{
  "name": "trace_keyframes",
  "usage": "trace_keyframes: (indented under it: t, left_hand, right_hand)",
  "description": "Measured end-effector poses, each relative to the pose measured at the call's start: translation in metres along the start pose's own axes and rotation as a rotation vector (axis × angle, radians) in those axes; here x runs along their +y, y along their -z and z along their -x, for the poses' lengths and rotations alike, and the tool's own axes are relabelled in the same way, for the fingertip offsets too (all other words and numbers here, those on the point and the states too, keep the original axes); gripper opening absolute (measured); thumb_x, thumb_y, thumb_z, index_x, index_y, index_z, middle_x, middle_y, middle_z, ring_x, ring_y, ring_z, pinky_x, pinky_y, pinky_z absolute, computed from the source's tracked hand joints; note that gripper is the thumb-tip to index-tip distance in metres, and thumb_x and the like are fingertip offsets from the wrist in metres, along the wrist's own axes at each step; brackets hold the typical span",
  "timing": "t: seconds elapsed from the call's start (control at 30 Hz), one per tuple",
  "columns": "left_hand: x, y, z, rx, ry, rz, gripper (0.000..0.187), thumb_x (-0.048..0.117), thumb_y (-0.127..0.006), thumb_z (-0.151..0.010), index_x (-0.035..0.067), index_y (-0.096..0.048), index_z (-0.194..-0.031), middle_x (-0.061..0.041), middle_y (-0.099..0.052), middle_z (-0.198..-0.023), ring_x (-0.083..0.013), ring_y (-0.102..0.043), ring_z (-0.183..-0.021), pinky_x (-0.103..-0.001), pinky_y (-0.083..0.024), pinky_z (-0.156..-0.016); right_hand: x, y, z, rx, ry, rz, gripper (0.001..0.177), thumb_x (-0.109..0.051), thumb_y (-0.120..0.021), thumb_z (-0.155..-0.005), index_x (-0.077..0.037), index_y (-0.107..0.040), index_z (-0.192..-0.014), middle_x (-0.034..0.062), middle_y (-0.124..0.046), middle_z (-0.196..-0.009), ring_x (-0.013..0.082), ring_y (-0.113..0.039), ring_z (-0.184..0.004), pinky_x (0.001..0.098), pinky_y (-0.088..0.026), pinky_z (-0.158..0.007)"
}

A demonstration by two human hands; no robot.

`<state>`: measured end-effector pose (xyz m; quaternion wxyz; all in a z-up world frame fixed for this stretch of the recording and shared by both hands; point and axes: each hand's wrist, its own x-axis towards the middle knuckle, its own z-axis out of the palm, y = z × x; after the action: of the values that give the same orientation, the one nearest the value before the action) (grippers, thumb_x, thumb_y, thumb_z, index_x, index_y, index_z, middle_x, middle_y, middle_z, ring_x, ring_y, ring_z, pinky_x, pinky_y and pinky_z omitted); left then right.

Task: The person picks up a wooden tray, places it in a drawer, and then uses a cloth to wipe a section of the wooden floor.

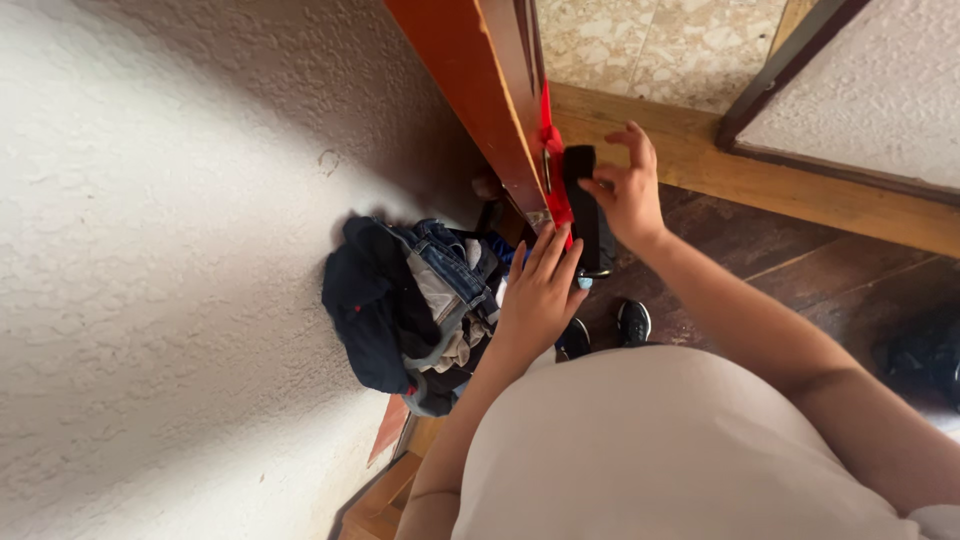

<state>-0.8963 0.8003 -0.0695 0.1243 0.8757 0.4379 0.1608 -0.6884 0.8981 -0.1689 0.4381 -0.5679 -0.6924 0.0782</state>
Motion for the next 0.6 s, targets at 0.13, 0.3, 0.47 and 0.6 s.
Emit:
trace_keyframes:
  t: [0.13, 0.3, 0.47, 0.6]
  left_hand:
    - [0.004, -0.001, -0.004, 0.011, -0.023, 0.008, 0.065, 0.029, -0.077, -0.087, 0.004, -0.055, -0.143, -0.015, -0.038, -0.164, -0.0313, -0.033, -0.154, -0.059, -0.033, -0.12]
    - [0.005, -0.005, -0.01, -0.025, -0.062, 0.052, 0.064, 0.028, -0.076, -0.088, 0.002, -0.054, -0.143, -0.016, -0.039, -0.161, -0.0328, -0.033, -0.154, -0.058, -0.033, -0.12]
    - [0.009, -0.02, -0.018, -0.052, -0.121, 0.085, 0.065, 0.03, -0.074, -0.09, 0.002, -0.053, -0.144, -0.016, -0.04, -0.16, -0.0338, -0.035, -0.152, -0.057, -0.032, -0.12]
    - [0.002, -0.062, -0.017, -0.133, -0.167, 0.203, 0.068, 0.03, -0.072, -0.093, 0.0, -0.047, -0.149, -0.018, -0.042, -0.16, -0.0367, -0.038, -0.15, -0.051, -0.035, -0.121]
  right_hand:
    - [0.014, 0.018, -0.02, -0.036, -0.137, -0.26, 0.016, -0.009, -0.087, -0.085, -0.003, -0.074, -0.091, 0.0162, -0.055, -0.142, 0.0439, -0.04, -0.151, 0.051, -0.047, -0.112]
    - [0.017, 0.058, -0.032, 0.019, -0.144, -0.306, 0.017, -0.005, -0.09, -0.091, 0.0, -0.074, -0.089, 0.0112, -0.06, -0.147, 0.0369, -0.045, -0.154, 0.0511, -0.045, -0.121]
    - [-0.014, 0.117, -0.038, 0.015, -0.144, -0.305, 0.009, 0.002, -0.083, -0.094, 0.0, -0.075, -0.093, 0.0097, -0.055, -0.152, 0.0384, -0.037, -0.159, 0.0488, -0.05, -0.12]
    - [-0.041, 0.152, -0.044, 0.105, -0.1, -0.35, 0.011, 0.004, -0.083, -0.097, -0.001, -0.075, -0.091, 0.0087, -0.053, -0.155, 0.0369, -0.035, -0.161, 0.0483, -0.046, -0.122]
